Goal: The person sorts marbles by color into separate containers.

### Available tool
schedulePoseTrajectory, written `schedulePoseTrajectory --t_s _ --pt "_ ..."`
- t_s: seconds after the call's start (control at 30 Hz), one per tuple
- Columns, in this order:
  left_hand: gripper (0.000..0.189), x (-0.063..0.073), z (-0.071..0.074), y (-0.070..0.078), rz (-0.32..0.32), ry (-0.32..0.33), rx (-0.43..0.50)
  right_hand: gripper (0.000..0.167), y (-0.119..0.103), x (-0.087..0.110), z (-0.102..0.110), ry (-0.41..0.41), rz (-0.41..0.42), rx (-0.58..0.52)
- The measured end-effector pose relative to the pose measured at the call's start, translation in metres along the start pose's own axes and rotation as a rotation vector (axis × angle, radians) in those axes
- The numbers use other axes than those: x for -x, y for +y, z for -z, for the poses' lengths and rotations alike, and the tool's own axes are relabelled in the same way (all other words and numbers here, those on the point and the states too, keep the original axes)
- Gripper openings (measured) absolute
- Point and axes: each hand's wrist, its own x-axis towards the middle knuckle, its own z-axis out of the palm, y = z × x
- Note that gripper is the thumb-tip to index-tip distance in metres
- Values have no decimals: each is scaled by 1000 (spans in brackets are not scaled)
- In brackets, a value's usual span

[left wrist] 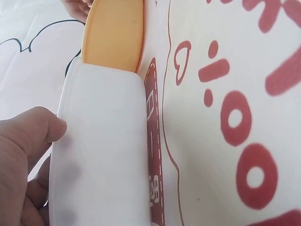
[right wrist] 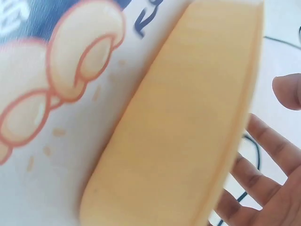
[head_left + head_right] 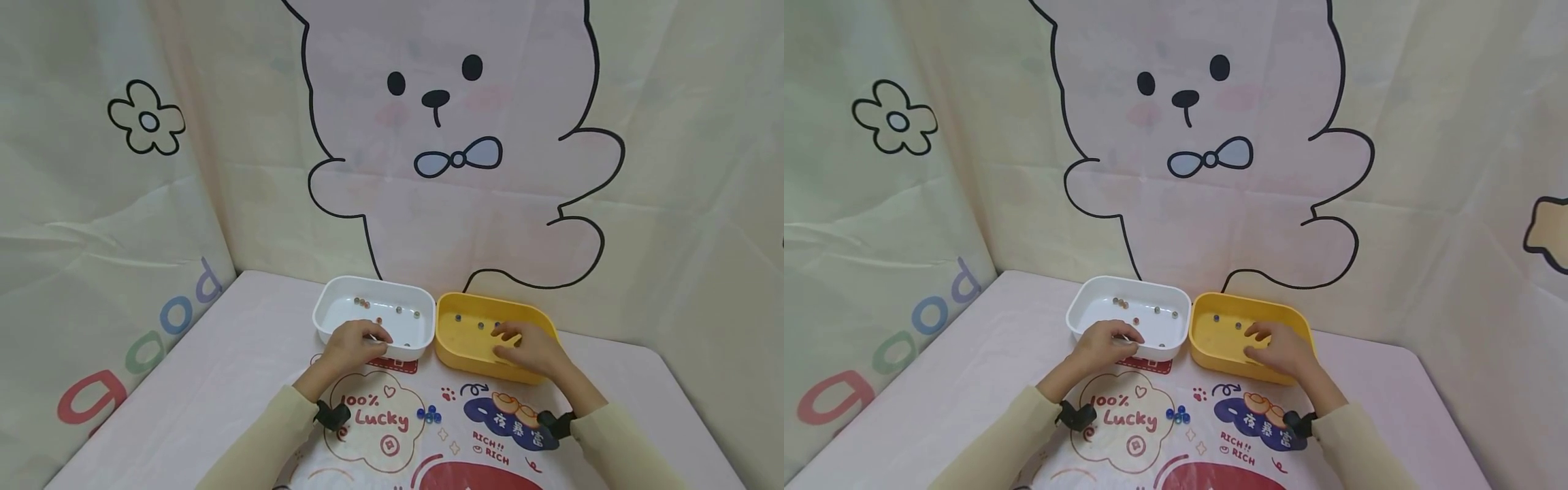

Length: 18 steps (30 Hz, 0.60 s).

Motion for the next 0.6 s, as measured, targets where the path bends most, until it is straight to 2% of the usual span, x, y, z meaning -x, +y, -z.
schedulePoseTrajectory --t_s 0.3,0.47,0.6 --pt "11 0 0 1 6 -6 2 27 -21 27 -1 128 139 -32" --pt "11 -1 0 1 7 -7 -3 20 -31 42 -7 185 173 -67" --pt "10 -1 0 1 12 -7 -3 19 -39 51 -13 195 194 -99"
